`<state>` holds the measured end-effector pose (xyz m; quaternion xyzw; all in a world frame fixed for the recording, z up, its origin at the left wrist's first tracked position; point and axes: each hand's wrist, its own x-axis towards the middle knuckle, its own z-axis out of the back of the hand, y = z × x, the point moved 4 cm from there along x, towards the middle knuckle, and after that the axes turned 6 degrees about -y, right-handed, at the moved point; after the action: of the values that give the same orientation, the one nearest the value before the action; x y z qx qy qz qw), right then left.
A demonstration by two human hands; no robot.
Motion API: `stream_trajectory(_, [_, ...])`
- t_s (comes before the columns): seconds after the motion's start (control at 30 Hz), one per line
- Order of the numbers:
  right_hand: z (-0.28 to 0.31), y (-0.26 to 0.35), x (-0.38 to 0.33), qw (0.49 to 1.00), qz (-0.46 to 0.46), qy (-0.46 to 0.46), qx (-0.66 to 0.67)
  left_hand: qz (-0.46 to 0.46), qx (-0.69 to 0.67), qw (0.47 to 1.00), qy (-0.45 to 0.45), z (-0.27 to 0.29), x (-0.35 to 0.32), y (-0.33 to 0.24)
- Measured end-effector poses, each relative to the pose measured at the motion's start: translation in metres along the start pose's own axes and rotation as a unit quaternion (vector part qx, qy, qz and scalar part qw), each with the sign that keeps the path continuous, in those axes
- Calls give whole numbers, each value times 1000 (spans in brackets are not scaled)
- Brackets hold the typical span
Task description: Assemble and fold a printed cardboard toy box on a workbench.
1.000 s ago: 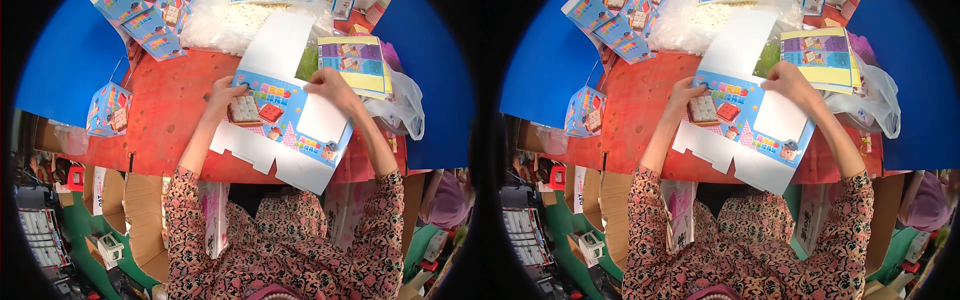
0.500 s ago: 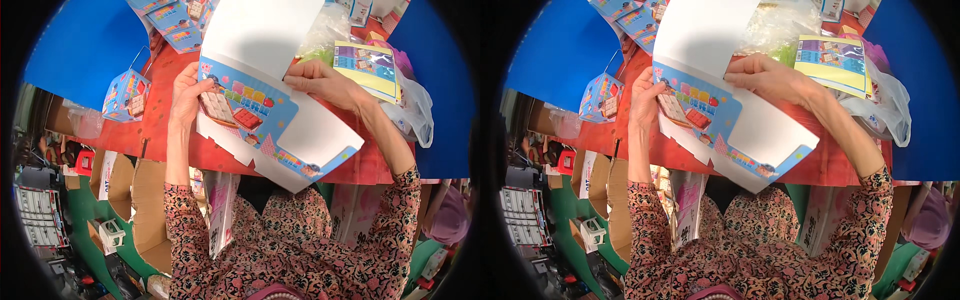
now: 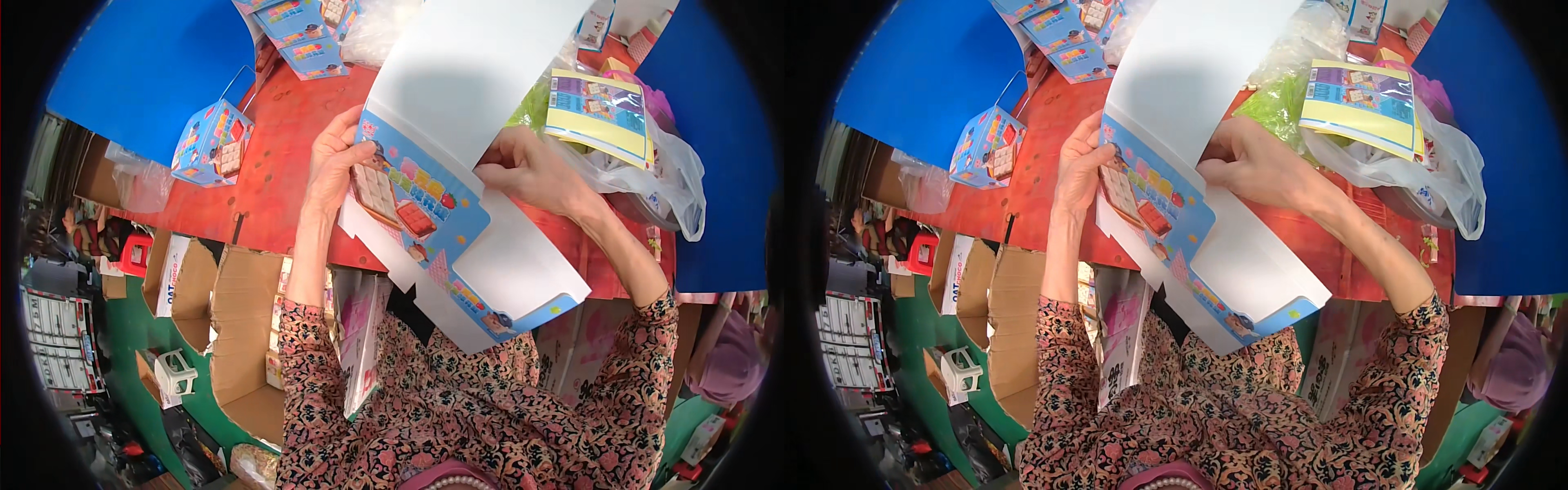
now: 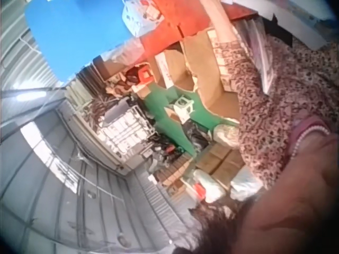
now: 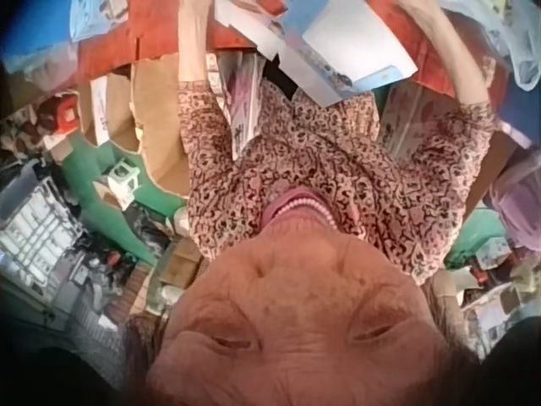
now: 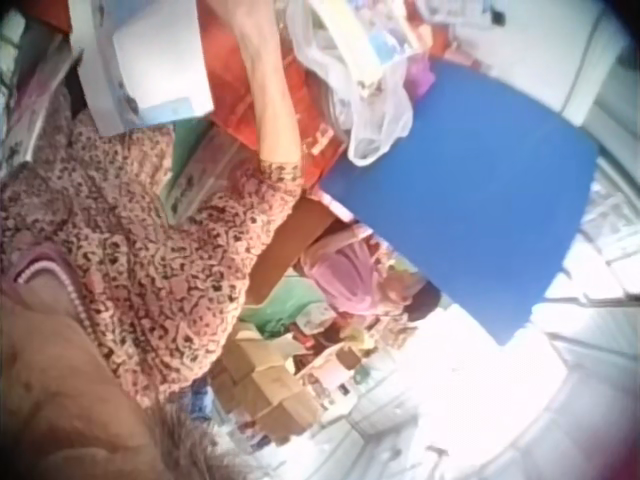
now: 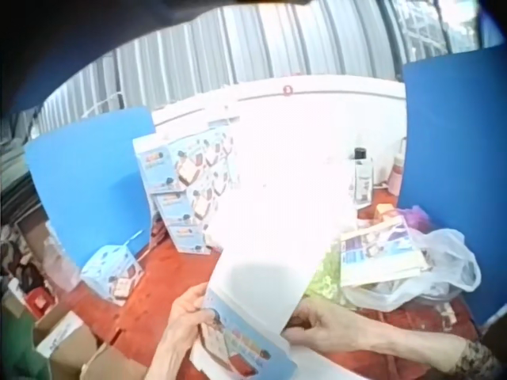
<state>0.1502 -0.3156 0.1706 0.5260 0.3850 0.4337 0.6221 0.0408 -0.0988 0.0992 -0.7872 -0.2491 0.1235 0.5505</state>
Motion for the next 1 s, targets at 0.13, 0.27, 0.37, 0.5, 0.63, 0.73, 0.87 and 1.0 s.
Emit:
stream_trajectory(0.13, [10, -11, 1, 1000, -18, -10, -1, 19, -1, 1000, 10, 1, 1, 2])
stream_trajectory(0.27, [7, -26, 12, 992, -79, 81, -50, 61, 20, 998, -17, 23, -5, 11])
stream_trajectory(0.37, [16, -53, 7, 974, -82, -3, -209, 59, 6, 998, -21, 18, -11, 12])
stream_trajectory(0.5, [17, -53, -10, 967, -139, -174, -121, -35, -17, 999, -10, 14, -26, 12])
stream_trajectory(0.63, [17, -56, -9, 963, -91, -197, -157, -212, 146, 951, -172, 16, -44, 29])
stream_trajectory(0.73, [22, -36, -12, 966, -29, -226, -120, -478, 376, 769, -196, -35, -62, -15])
stream_trajectory(0.87, [26, -8, -5, 972, -18, -187, -138, -598, 430, 661, -140, -86, -72, -30])
stream_trajectory(1.0, [16, 17, -3, 949, -58, -275, -142, -614, 508, 572, -193, -87, -80, -53])
